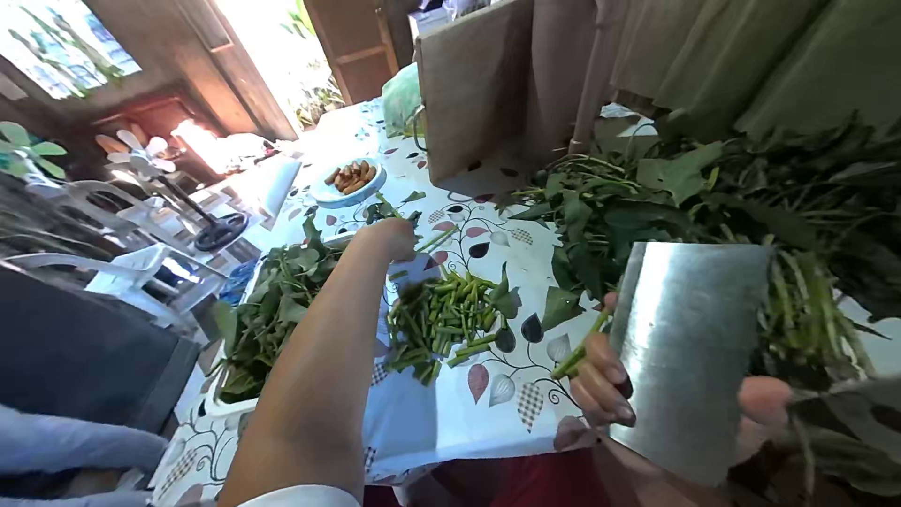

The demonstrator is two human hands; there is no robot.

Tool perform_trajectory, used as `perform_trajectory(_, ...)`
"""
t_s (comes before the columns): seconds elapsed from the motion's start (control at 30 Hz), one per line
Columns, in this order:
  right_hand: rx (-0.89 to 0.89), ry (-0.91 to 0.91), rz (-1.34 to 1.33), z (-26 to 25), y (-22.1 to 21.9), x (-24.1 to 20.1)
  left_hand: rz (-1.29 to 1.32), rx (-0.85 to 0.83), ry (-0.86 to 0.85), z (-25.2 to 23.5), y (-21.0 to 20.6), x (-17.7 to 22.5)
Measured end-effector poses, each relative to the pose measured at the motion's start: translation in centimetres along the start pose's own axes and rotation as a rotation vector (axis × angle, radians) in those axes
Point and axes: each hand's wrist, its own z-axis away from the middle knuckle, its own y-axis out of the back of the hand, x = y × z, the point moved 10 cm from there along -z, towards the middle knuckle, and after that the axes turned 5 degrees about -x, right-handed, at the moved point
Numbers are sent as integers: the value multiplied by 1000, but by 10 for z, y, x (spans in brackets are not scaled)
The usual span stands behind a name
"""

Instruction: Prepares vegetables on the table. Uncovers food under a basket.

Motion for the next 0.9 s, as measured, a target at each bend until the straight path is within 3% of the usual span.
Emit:
perform_trajectory(0.1,-23,-5,-20,-6,0,2,50,149,0,7,29,-7)
perform_trajectory(0.2,-24,3,-3,-9,-2,3,29,202,76,17,33,-5)
perform_trajectory(0.3,-32,22,-11,-8,-2,2,28,129,25,42,15,27)
perform_trajectory(0.4,-28,49,5,-7,-2,1,-4,-86,-51,69,-19,62)
perform_trajectory(0.47,-22,54,-7,-7,-1,1,-22,-145,-68,79,-30,73)
perform_trajectory(0.63,-16,53,-34,-5,0,1,-15,22,-112,97,-7,87)
perform_trajectory(0.8,-18,44,-29,-3,-1,2,-112,187,-427,115,-21,140)
perform_trajectory(0.9,-14,42,-25,-3,-1,2,-190,148,-358,109,-39,145)
